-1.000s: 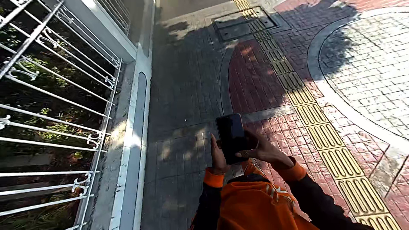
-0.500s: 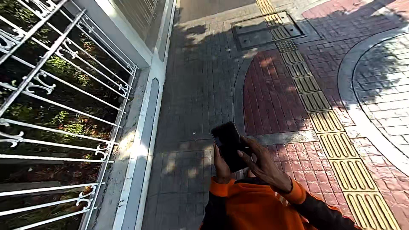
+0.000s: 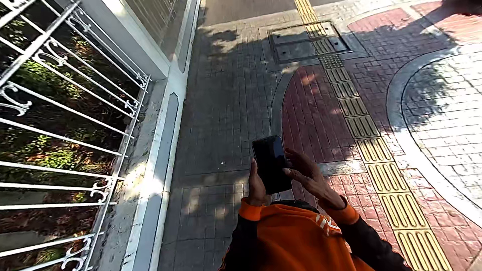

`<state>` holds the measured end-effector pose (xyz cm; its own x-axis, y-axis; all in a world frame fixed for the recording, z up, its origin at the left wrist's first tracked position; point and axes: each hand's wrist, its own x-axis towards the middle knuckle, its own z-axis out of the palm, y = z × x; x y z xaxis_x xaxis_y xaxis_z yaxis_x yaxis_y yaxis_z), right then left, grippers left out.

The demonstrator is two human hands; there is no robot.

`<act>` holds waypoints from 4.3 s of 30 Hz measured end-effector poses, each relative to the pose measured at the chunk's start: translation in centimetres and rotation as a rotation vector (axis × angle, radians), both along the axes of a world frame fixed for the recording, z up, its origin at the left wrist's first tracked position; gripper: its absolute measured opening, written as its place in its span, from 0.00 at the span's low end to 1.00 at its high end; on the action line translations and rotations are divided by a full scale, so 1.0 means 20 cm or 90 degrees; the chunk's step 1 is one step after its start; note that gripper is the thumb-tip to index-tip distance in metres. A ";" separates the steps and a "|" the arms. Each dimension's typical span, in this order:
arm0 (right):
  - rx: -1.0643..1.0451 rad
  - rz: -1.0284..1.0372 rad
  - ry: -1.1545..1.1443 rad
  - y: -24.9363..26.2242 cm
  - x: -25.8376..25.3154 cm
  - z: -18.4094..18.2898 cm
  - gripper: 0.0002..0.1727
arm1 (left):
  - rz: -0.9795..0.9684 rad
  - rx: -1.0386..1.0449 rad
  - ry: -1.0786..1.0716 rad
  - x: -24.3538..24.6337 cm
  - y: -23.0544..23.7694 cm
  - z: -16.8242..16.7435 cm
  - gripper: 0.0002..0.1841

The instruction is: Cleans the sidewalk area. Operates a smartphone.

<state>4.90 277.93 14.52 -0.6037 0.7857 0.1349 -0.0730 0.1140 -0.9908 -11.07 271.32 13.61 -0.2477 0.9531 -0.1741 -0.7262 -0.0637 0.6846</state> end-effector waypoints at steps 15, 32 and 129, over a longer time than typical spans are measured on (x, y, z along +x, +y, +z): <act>-0.019 0.163 -0.016 0.11 -0.09 0.04 0.42 | -0.048 0.030 0.014 -0.10 0.05 0.00 0.30; -0.037 0.140 -0.041 0.10 -0.10 0.02 0.39 | -0.055 0.006 -0.013 -0.10 0.06 -0.01 0.31; -0.088 0.126 0.013 -0.02 -0.07 0.04 0.27 | -0.060 0.039 -0.009 -0.09 -0.02 0.02 0.30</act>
